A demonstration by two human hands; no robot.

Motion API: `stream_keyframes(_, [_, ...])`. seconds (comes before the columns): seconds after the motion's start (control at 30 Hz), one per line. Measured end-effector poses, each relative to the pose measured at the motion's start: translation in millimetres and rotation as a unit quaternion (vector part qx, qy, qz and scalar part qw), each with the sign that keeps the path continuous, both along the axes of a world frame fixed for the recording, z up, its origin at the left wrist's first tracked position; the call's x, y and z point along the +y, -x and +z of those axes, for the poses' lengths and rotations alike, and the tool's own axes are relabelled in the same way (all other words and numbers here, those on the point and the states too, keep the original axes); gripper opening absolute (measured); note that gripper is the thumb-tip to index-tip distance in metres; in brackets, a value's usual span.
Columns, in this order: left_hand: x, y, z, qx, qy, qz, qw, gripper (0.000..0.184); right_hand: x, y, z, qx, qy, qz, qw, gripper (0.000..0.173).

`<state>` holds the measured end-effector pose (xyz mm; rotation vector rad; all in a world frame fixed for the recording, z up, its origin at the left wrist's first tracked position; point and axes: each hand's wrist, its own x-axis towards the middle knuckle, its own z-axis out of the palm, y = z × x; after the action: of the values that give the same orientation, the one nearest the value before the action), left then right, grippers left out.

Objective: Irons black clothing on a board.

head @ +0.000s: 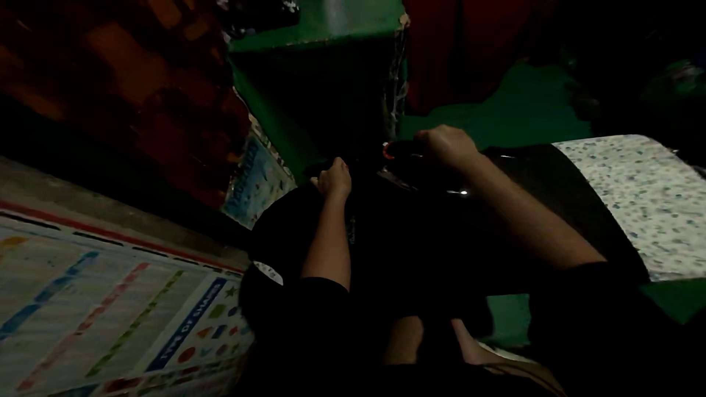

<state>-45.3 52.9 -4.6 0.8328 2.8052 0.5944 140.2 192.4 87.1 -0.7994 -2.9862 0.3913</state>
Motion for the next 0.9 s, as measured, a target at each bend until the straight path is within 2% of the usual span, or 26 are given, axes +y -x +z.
stream_keyframes(0.17, [-4.5, -4.0, -5.8, 0.033, -0.026, -0.002, 0.999, 0.037, -11.4, 37.1, 11.3, 0.005, 0.044, -0.080, 0.996, 0.030])
stream_keyframes(0.33, [-17.6, -6.7, -14.2, 0.086, -0.104, -0.038, 0.990, 0.048, -18.0, 25.0, 11.8, 0.015, 0.059, -0.092, 0.994, 0.034])
stream_keyframes(0.43, [-24.3, -12.4, -16.0, 0.099, -0.099, -0.048, 0.989, 0.046, -17.3, -9.3, 8.5, 0.015, 0.063, -0.081, 0.995, 0.032])
stream_keyframes(0.53, [-31.0, -15.7, -15.7, 0.118, -0.091, -0.064, 0.987, 0.047, -3.7, -57.4, 3.3, 0.031, 0.056, -0.125, 0.990, 0.025])
stream_keyframes(0.67, [-44.2, -33.0, -15.4, 0.159, -0.093, -0.105, 0.977, 0.048, 45.6, -128.3, -6.1, 0.055, 0.024, -0.255, 0.965, 0.029])
stream_keyframes(0.8, [-57.8, -55.2, -19.8, 0.183, -0.087, -0.131, 0.970, 0.050, 86.5, -188.8, -3.5, 0.063, 0.010, -0.408, 0.911, 0.035])
stream_keyframes(0.9, [-68.1, -71.1, -22.1, 0.171, -0.081, -0.141, 0.972, 0.051, 102.3, -224.9, -4.2, 0.062, -0.001, -0.472, 0.879, 0.040])
